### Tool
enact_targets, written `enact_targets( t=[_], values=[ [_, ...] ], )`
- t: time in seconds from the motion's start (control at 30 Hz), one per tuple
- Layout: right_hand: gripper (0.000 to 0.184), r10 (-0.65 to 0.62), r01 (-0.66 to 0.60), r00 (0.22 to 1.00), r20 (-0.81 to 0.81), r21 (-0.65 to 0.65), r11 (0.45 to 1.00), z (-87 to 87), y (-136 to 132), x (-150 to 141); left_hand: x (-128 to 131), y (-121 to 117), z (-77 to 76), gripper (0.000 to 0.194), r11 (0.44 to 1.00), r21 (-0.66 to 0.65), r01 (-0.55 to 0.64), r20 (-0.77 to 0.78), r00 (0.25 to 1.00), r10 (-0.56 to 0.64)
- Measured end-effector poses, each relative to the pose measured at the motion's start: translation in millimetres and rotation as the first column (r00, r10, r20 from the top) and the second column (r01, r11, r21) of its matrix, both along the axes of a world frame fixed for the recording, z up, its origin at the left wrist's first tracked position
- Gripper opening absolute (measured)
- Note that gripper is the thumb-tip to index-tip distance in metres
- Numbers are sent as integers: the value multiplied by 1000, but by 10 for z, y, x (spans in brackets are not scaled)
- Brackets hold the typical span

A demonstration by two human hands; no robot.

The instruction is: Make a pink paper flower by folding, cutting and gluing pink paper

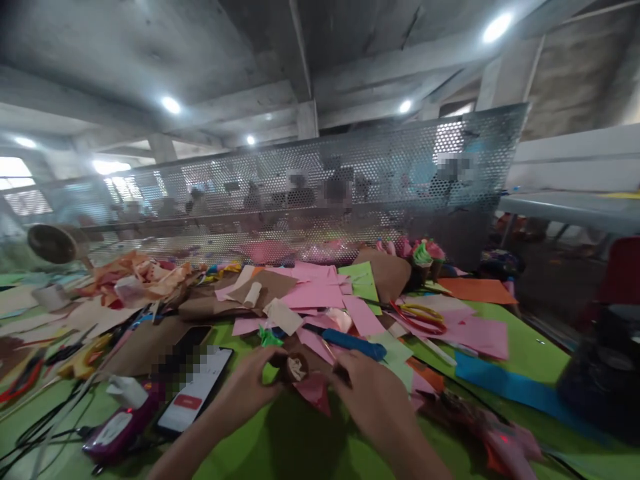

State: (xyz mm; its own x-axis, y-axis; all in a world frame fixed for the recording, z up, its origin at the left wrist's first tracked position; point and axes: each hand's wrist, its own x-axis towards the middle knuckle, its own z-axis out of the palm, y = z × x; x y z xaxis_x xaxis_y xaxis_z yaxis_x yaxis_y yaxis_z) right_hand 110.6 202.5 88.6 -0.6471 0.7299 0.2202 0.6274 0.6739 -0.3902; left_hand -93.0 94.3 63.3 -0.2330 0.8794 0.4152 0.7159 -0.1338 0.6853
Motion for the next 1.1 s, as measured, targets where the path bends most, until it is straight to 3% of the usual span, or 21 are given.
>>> enact_targets(
  t=[0.1,0.2,0.27,0.4,0.57,0.7,0.87,0.93,1.1],
  values=[
    [14,87,-91,974,-208,-10,996,51,-16,-7,65,21,-23,31,995,49,83,180,980,-90],
    [18,228,-254,879,-418,-5,967,128,-102,-25,115,63,-96,35,987,104,124,326,933,-152],
    [17,305,-338,828,-470,14,941,146,-164,-46,153,84,-129,35,986,112,123,374,914,-157],
    [20,329,-343,859,-393,34,939,94,-242,-85,237,104,-95,35,977,130,171,489,846,-213],
    [24,332,-339,872,-360,45,940,52,-253,-114,264,144,16,50,950,136,281,601,739,-304],
    [22,325,-328,870,-370,57,943,68,-231,-107,256,178,50,33,926,101,363,670,663,-333],
    [23,295,-289,865,-406,78,954,55,-252,-92,324,206,50,38,902,173,395,784,499,-368],
    [21,291,-286,868,-402,75,955,38,-274,-98,361,202,75,38,907,177,383,791,492,-363],
    [27,330,-338,866,-376,48,940,11,-302,-128,402,174,94,37,931,184,315,752,566,-339]
  ],
)
